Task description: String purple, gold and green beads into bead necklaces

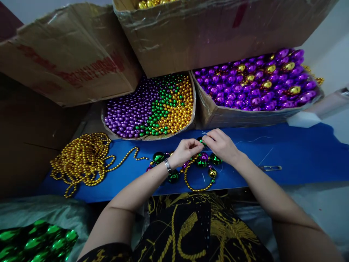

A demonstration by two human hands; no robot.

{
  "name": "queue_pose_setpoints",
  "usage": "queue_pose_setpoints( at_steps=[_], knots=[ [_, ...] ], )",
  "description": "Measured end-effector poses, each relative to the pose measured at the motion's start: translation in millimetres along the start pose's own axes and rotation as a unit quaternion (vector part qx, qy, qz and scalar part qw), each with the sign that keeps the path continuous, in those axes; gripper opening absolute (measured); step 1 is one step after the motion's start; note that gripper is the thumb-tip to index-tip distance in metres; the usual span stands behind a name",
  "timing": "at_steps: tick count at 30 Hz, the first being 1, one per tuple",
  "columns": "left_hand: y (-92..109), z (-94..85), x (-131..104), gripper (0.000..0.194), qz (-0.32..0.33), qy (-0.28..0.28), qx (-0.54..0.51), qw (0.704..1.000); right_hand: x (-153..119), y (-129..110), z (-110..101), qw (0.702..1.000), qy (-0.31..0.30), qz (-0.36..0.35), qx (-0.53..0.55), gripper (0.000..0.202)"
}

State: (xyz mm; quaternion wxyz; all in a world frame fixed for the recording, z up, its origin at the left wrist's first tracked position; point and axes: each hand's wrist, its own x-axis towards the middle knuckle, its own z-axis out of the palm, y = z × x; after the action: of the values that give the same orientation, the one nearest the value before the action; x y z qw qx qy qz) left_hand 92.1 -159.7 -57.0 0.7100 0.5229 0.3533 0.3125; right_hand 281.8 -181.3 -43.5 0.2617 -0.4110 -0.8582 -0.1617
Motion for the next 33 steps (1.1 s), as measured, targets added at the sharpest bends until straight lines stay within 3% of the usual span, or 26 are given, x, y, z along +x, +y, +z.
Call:
queue_pose_setpoints(
  at_steps=[3, 5, 8, 11, 14, 17, 21, 23, 27, 33],
  knots=[
    [-2.5, -1.6, -1.1, 0.038, 0.003, 0.044, -0.041, 0.998, 1.9, -8.2, 2.7, 0.991, 0.063, 0.115, 0.040, 0.021],
    [-3.5, -2.6, -1.9, 0.038, 0.003, 0.057, -0.059, 0.997, -1.7, -16.0, 1.9, 0.967, 0.073, 0.218, 0.109, 0.019],
    [-4.6, -3.0, -2.2, 0.039, 0.013, 0.065, -0.039, 0.997, -6.5, -25.3, 1.6, 0.921, 0.024, 0.323, 0.217, 0.020],
    [-4.6, -2.4, -1.3, 0.038, 0.031, 0.060, 0.006, 0.998, -4.6, -29.5, 6.3, 0.888, -0.014, 0.372, 0.270, 0.027],
    [-3.5, -2.2, -0.6, 0.037, 0.056, 0.044, 0.061, 0.996, 2.2, -31.5, 13.7, 0.865, -0.023, 0.391, 0.313, 0.027],
    [-3.2, -3.6, -0.3, 0.035, 0.077, 0.044, 0.105, 0.991, 7.0, -33.2, 18.6, 0.846, 0.008, 0.391, 0.362, 0.025],
    [-5.8, -7.4, 0.0, 0.033, 0.069, 0.076, 0.035, 0.994, 4.4, -30.8, 20.0, 0.845, 0.044, 0.377, 0.376, 0.026],
    [-7.4, -8.7, 0.0, 0.033, 0.066, 0.082, -0.028, 0.994, 1.5, -27.5, 20.0, 0.835, 0.021, 0.385, 0.392, 0.028],
    [-10.0, -8.7, -0.2, 0.029, 0.068, 0.061, -0.098, 0.991, 0.3, -20.5, 20.4, 0.801, -0.090, 0.392, 0.443, 0.030],
    [-10.3, -11.3, -1.1, 0.027, 0.064, 0.033, -0.119, 0.990, 3.9, -7.6, 22.6, 0.815, -0.152, 0.352, 0.434, 0.027]
  ],
)
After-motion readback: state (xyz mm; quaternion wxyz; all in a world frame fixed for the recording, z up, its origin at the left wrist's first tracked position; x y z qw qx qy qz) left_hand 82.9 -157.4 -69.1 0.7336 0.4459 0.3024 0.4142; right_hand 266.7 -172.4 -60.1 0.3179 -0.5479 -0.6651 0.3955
